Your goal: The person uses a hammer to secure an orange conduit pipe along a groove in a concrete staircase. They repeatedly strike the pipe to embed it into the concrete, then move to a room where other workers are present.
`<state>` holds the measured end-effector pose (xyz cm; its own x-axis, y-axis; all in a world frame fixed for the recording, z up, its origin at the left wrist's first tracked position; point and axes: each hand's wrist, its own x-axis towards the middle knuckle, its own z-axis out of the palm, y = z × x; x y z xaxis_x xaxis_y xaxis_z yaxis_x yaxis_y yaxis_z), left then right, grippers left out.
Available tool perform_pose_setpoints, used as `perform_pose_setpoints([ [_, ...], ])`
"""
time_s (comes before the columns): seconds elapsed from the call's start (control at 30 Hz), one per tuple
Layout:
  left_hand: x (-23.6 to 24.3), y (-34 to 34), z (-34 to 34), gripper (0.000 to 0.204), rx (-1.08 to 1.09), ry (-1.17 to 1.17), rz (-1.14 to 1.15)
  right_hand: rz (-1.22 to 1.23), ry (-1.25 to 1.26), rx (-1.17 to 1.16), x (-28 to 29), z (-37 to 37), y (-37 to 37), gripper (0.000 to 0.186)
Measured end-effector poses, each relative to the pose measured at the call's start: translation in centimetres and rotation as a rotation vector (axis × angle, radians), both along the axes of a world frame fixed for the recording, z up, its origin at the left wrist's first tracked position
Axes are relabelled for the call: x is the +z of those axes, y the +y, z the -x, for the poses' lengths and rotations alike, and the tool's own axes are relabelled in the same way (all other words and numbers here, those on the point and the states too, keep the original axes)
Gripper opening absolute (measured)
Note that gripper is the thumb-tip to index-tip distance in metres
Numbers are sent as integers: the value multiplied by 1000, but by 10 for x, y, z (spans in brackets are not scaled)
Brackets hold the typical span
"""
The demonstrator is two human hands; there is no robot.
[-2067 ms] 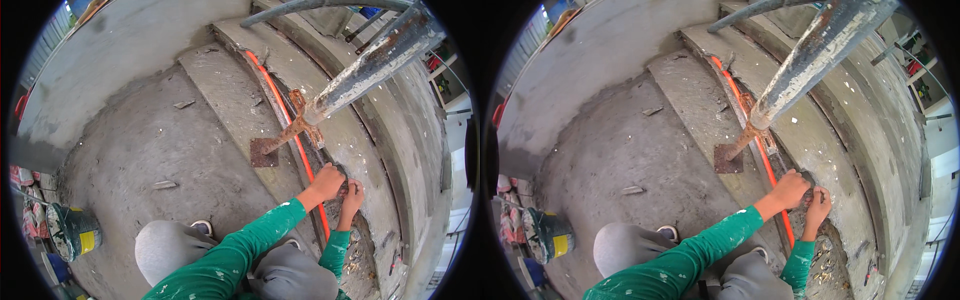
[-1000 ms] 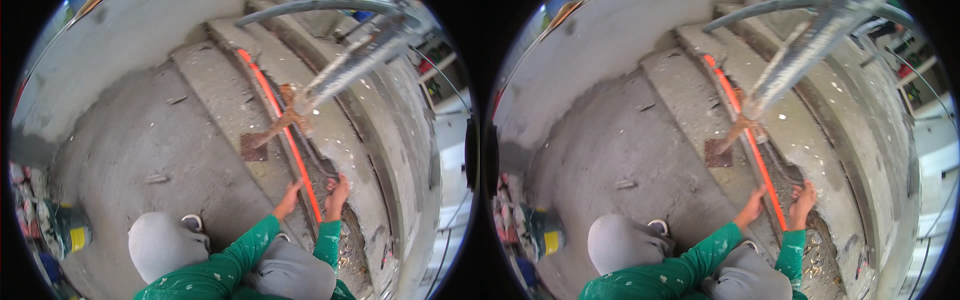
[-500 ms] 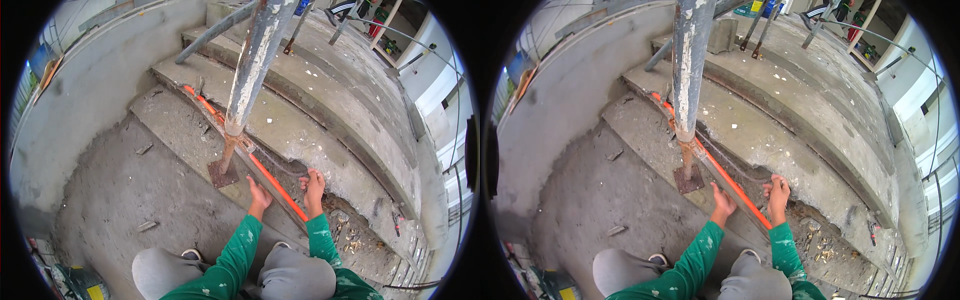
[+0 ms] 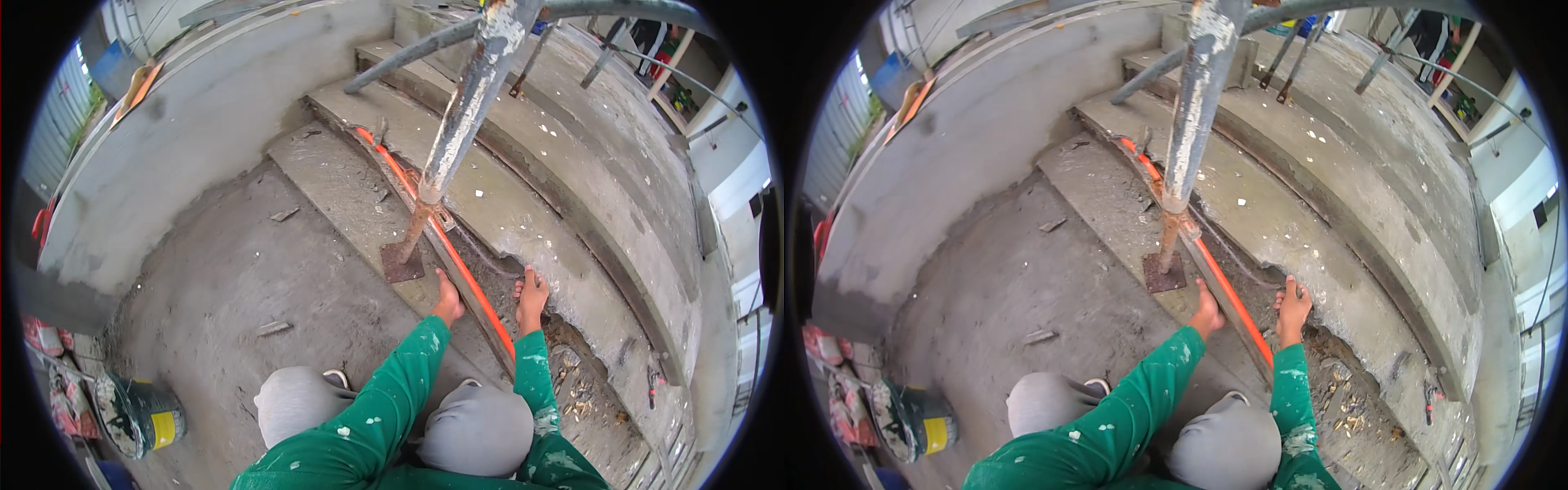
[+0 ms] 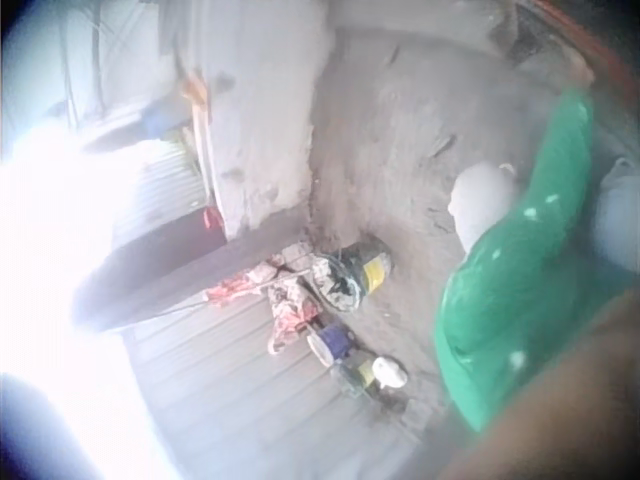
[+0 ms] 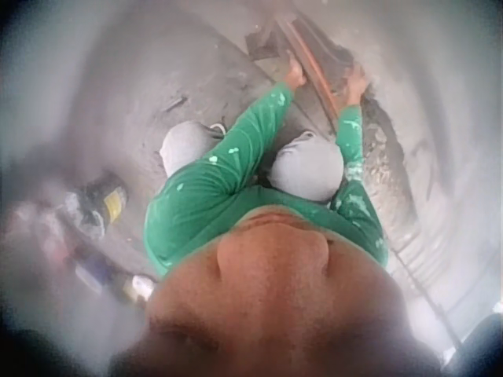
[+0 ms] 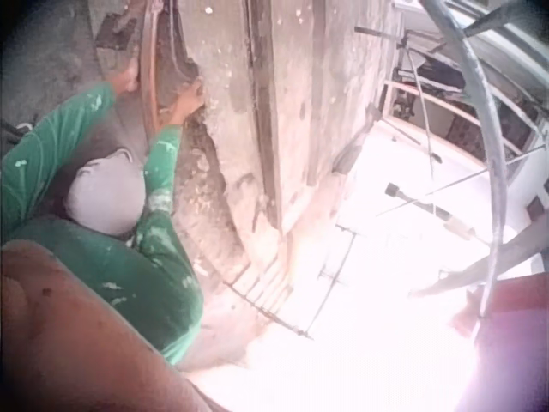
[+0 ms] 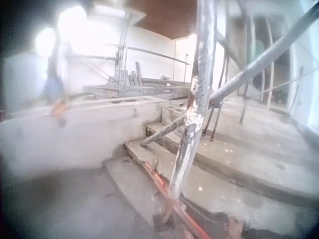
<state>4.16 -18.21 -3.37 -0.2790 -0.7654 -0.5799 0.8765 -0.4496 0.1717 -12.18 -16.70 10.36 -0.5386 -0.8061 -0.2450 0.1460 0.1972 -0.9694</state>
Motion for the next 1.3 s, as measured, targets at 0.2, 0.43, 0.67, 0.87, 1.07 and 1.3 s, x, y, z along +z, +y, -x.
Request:
perform_pose_setpoints([
  [0.2, 11, 23, -5, 94, -33, -87, -69, 44, -64, 25, -3, 36, 4, 35],
  [0.43, 4, 23, -37, 90, -38, -114, -91, 134, 63, 57, 2, -35, 44, 41],
  [0.67, 9, 34, -26, 91, -70, -115, -96, 2, 55, 62, 12, -7, 46, 58],
  [0.87, 22, 29, 0, 90, -67, -88, -115, 28, 51, 57, -4, 33, 32, 46],
  [1.07, -9, 29, -23, 94, -60, -111, -110, 13, -63, 132, -6, -1, 36, 84],
  [1.3, 30, 31, -13, 91, -67, -74, -112, -27, -77, 24, -16, 11, 36, 94],
])
